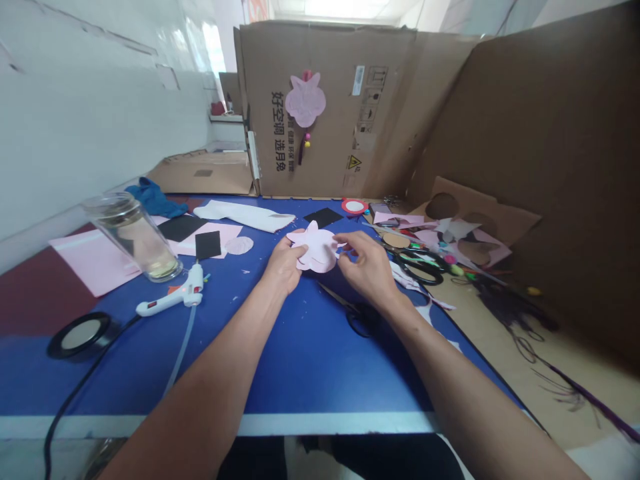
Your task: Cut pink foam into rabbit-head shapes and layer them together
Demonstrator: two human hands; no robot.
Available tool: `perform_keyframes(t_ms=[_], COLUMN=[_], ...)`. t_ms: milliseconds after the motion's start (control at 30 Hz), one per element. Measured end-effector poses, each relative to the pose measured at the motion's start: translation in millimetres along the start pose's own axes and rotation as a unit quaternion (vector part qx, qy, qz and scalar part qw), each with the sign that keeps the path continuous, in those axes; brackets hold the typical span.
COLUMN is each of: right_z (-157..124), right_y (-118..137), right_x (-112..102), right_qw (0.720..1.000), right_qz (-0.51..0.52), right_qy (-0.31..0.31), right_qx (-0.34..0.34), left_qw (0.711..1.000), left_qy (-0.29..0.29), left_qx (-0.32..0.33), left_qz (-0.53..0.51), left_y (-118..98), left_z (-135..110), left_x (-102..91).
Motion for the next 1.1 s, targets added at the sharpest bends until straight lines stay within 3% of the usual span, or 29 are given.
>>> perform_keyframes(t_ms=[133,233,667,900,1100], right_z=[3,4,10,10,7], right_y=[-22,-31,-44,-25,-26], right_x=[-4,-5,-32,-16,-8], right_qw=[0.972,0.941,0.904,0.909,0.903], right_qz=[0.133,0.208,0.285,0.318,0.33], right_qy=[-0.054,-0.067,-0.201,-0.089,-0.056], right_qx=[0.188,0.258,0.248,0.255,0.271], left_qw=[0.999,0.998,0.998,0.998,0.995], left_qy=[0.028,0.042,-0.006,0.048,0.092], left_qx=[-0.022,-0.043,-0.003,-0.031,-0.043], left_qz=[0.009,0.023,-0.065,-0.018,0.009], left_y=[-1,1,-14,-3,-2], left_z=[-4,-6,4,-6,-11], left_x=[4.3,7.0,-2.0,8.4,12.2])
Point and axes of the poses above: each hand's wrist, its own z-axis towards the middle knuckle, its own x-axis out of the palm, y = z × x, the point moved 3 cm from there along z, towards the middle knuckle, and after that the axes turned 9 degrees about -x, right-handed, at the moved point
